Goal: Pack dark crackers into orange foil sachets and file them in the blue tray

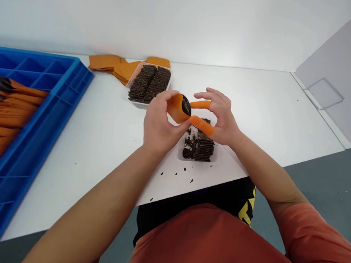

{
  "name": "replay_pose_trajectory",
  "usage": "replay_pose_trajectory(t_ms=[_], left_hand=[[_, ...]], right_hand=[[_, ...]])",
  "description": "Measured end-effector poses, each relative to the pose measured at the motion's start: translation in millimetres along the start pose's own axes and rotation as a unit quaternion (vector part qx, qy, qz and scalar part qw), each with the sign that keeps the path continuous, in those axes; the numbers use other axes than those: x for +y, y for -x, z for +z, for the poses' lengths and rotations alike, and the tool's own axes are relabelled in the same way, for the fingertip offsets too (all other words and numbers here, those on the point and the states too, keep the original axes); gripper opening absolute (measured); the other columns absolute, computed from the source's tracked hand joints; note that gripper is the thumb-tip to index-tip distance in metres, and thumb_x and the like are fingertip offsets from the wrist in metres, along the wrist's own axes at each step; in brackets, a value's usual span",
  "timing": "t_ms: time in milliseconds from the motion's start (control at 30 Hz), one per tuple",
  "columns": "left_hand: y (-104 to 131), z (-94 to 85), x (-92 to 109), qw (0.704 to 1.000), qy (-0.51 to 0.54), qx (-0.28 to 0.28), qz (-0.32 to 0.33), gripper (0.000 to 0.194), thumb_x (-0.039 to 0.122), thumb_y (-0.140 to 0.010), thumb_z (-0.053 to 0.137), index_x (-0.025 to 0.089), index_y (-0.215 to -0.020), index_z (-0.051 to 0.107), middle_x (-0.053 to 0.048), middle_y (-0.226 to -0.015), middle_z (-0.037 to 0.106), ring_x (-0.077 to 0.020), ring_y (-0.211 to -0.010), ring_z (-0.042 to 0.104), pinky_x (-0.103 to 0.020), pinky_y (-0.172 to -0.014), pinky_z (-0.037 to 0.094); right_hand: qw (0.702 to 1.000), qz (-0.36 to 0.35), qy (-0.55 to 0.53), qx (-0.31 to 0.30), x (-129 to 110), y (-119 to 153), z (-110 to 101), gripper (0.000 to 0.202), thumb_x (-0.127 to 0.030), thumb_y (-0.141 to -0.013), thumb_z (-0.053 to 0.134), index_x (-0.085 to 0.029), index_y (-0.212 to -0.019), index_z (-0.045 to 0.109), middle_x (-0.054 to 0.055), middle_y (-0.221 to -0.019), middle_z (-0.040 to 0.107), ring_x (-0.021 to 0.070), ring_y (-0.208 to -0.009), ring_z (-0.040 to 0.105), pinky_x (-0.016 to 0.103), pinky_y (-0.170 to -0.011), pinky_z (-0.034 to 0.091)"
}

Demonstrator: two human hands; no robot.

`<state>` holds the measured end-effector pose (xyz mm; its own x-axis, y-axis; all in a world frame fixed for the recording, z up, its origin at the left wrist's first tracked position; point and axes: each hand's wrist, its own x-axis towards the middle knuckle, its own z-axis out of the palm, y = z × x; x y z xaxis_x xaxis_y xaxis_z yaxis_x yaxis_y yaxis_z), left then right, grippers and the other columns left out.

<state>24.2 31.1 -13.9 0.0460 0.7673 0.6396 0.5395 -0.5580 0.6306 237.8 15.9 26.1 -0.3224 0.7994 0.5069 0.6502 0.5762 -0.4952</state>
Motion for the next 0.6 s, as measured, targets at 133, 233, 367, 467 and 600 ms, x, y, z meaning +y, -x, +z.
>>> replay_pose_trajectory(t_ms=[133,233,367,467,600], left_hand=[[1.0,-0.4,2.2,0.999,0.000,0.015,0.051,0.086,0.072,-0.075,0.096,0.033,-0.142,0.060,-0.008,-0.133,0.076,-0.0335,-0.117,0.075,-0.056,-0.105,0.061],[1.4,-1.0,6.9,0.996,-0.003,0.029,0.080,0.079,0.065,-0.079,0.096,0.034,-0.142,0.059,-0.006,-0.129,0.077,-0.0322,-0.114,0.075,-0.055,-0.101,0.062],[2.6,-3.6,14.4,0.995,-0.015,0.043,0.094,0.074,0.062,-0.084,0.092,0.030,-0.142,0.059,-0.007,-0.128,0.076,-0.0303,-0.111,0.075,-0.053,-0.098,0.062],[2.9,-5.4,15.0,0.995,-0.004,0.029,0.098,0.081,0.061,-0.081,0.097,0.033,-0.146,0.058,-0.007,-0.133,0.075,-0.0309,-0.114,0.075,-0.053,-0.099,0.062],[2.5,-5.1,13.1,0.991,-0.014,0.045,0.126,0.085,0.060,-0.078,0.099,0.034,-0.147,0.058,-0.007,-0.132,0.075,-0.0301,-0.109,0.074,-0.053,-0.095,0.064]], right_hand=[[1.000,-0.015,0.002,-0.013,-4.2,1.2,1.2,0.031,-0.054,-0.100,0.076,-0.032,-0.121,0.081,0.004,-0.149,0.077,0.0343,-0.163,0.053,0.062,-0.138,0.034],[1.000,-0.025,-0.004,-0.008,-6.0,1.2,1.4,0.024,-0.050,-0.100,0.075,-0.031,-0.112,0.081,0.004,-0.142,0.081,0.0329,-0.158,0.058,0.059,-0.137,0.036],[0.998,-0.044,-0.017,0.040,-9.2,2.2,1.5,0.018,-0.044,-0.102,0.070,-0.030,-0.105,0.080,0.003,-0.130,0.085,0.0302,-0.148,0.067,0.055,-0.131,0.044],[0.994,-0.065,-0.024,0.083,-11.1,2.6,1.7,0.017,-0.041,-0.103,0.065,-0.030,-0.100,0.079,0.003,-0.121,0.086,0.0282,-0.139,0.072,0.053,-0.125,0.049],[0.994,-0.063,-0.020,0.083,-10.9,1.9,1.9,0.019,-0.041,-0.104,0.063,-0.030,-0.100,0.077,0.003,-0.119,0.086,0.0291,-0.136,0.073,0.055,-0.124,0.049]])
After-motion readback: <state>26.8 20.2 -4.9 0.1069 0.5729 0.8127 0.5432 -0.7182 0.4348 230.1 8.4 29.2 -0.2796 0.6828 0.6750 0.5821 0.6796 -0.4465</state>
